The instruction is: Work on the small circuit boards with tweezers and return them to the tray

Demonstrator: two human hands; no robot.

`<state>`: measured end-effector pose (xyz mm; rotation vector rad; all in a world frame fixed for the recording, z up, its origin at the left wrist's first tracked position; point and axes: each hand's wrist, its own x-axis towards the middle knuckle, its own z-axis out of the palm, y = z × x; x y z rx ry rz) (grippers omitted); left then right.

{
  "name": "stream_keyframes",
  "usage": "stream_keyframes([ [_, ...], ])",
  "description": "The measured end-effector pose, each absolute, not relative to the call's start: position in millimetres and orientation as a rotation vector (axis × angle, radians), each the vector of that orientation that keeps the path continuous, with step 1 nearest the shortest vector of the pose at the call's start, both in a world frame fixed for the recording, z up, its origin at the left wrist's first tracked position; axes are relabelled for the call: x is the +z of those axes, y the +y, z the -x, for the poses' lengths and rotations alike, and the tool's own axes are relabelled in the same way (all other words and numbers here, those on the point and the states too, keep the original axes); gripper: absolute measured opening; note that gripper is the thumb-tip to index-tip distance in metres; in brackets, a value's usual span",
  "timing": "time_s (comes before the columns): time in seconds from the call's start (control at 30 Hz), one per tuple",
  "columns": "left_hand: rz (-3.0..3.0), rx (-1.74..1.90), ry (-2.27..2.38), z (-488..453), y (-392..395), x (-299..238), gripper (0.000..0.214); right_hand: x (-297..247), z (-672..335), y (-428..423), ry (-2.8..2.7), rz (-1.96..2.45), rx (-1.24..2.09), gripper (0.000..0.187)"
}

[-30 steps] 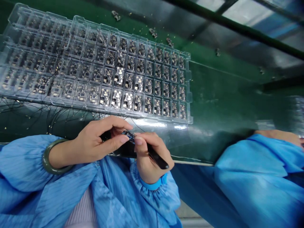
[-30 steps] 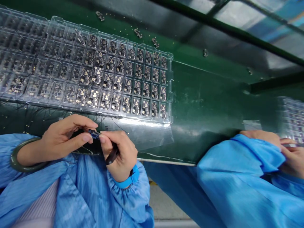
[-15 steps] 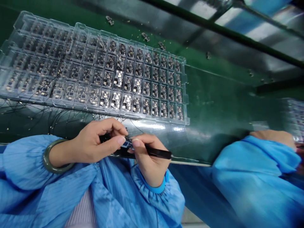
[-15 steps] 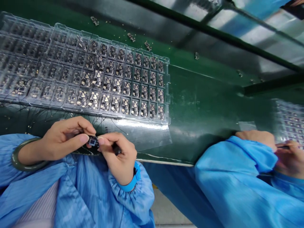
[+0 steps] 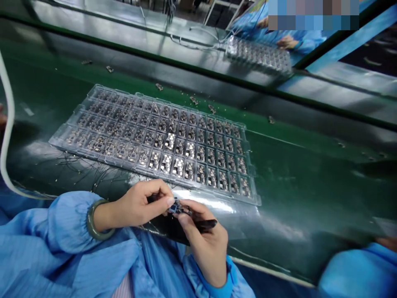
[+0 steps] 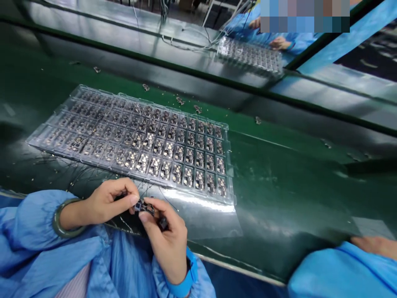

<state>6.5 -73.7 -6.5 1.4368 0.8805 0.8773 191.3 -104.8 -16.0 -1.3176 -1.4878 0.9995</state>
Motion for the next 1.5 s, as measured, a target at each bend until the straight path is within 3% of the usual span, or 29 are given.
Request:
stream_keyframes([
  [0.13, -1.393, 0.831, 0.887, -9, -73, -11, 0.025, -1, -197, -99, -1.478, 1.387, 0.844, 0.013],
  [0.23, -1.350, 0.862, 0.863, -11, -73, -13, 0.048, 33, -191, -86, -1.321, 1.449, 0.338, 0.006],
  [0.3, -1.373, 0.894, 0.866, -12, -73, -14, 0.045, 58, -177, -69, -1.091, 1.393, -0.146, 0.009],
  [0.43, -1.490, 0.886, 0.899, -10, -74, -12, 0.025, 76, -140, -10, -1.643, 1.131, -0.387, 0.026],
  [0.6, -1.591, 0.848, 0.932, -6, -74, -9, 0.017, 33, -100, 63, -2.307, 1.482, -0.303, 0.041],
  [0.73, -1.577, 0.815, 0.950, -4, -75, -9, 0.016, 7, -89, 76, -2.585, 1.537, -0.185, 0.036],
  [1.03, -1.576, 0.803, 0.883, -2, -80, -10, 0.020, 3, -95, 70, -2.640, 1.568, -0.060, 0.043],
  [1.2, -1.641, 0.805, 0.883, -2, -80, -10, 0.021, 13, -94, 81, -2.531, 1.568, -0.033, 0.032],
  [1.33, -1.657, 0.798, 0.878, -2, -79, -10, 0.021, 11, -90, 106, -2.520, 1.497, -0.009, 0.041],
  [1.5, -1.672, 0.798, 0.865, -2, -78, -9, 0.021, 2, -79, 123, -2.575, 1.561, 0.030, 0.037],
])
